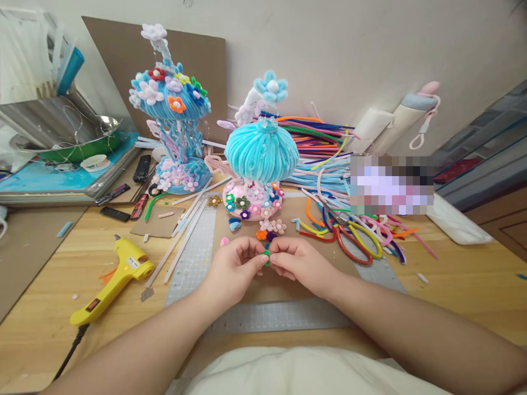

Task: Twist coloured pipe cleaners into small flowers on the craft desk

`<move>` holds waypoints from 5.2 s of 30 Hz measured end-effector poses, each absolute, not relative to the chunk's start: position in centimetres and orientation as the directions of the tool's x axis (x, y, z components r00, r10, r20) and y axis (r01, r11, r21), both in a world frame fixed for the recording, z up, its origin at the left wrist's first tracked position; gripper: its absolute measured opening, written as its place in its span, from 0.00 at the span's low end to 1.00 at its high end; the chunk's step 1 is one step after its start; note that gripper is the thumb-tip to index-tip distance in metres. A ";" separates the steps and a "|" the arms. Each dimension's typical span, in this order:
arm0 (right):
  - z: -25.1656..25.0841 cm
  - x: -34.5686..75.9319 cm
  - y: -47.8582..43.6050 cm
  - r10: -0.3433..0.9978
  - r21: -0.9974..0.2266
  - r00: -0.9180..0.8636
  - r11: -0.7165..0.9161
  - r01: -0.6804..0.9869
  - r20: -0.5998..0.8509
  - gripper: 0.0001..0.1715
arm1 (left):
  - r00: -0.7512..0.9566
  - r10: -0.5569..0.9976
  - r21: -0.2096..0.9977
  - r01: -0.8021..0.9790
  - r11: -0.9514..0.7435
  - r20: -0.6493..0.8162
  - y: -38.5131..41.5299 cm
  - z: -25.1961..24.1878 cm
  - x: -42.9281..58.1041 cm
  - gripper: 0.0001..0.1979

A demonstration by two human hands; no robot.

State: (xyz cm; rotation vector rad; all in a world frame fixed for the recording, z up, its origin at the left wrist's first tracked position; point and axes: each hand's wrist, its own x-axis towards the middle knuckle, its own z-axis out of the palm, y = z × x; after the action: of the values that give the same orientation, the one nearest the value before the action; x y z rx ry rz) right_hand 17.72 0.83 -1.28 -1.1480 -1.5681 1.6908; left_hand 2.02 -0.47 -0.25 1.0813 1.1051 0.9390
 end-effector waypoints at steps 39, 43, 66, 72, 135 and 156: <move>-1.0 17.6 0.2 0.866 -0.989 -0.478 -0.138 0.048 -0.144 0.11 | 0.296 0.948 0.993 0.018 0.118 -0.118 -0.8 0.2 1.5 0.06; -1.0 17.8 0.0 0.870 -0.984 -0.486 0.005 0.180 -0.084 0.09 | 0.283 0.954 0.995 0.050 0.084 -0.095 -0.8 0.1 1.6 0.04; -2.1 17.4 -0.2 0.921 -0.937 -0.383 0.068 0.342 -0.074 0.07 | 0.235 0.966 0.968 0.247 0.047 -0.107 -0.9 -1.3 1.6 0.05; -1.8 17.3 -0.6 0.942 -0.848 -0.333 0.214 0.484 0.048 0.08 | 0.185 0.960 0.960 0.227 0.166 -0.210 -1.2 -1.5 2.1 0.08; -1.6 17.0 -0.6 0.950 -0.736 -0.299 0.265 0.623 0.089 0.08 | 0.150 0.964 0.961 0.203 0.185 -0.217 -0.9 -1.7 2.4 0.04; -2.1 17.6 0.1 0.907 -0.943 -0.407 0.035 0.330 -0.109 0.08 | 0.180 0.948 0.965 0.023 0.261 -0.261 -0.3 -1.1 2.0 0.07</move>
State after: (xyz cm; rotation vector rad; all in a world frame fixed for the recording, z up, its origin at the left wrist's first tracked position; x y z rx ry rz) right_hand 17.58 0.07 -2.15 -1.2510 -1.7757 1.3790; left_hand 2.05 -0.29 -1.07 1.0929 1.1885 0.8843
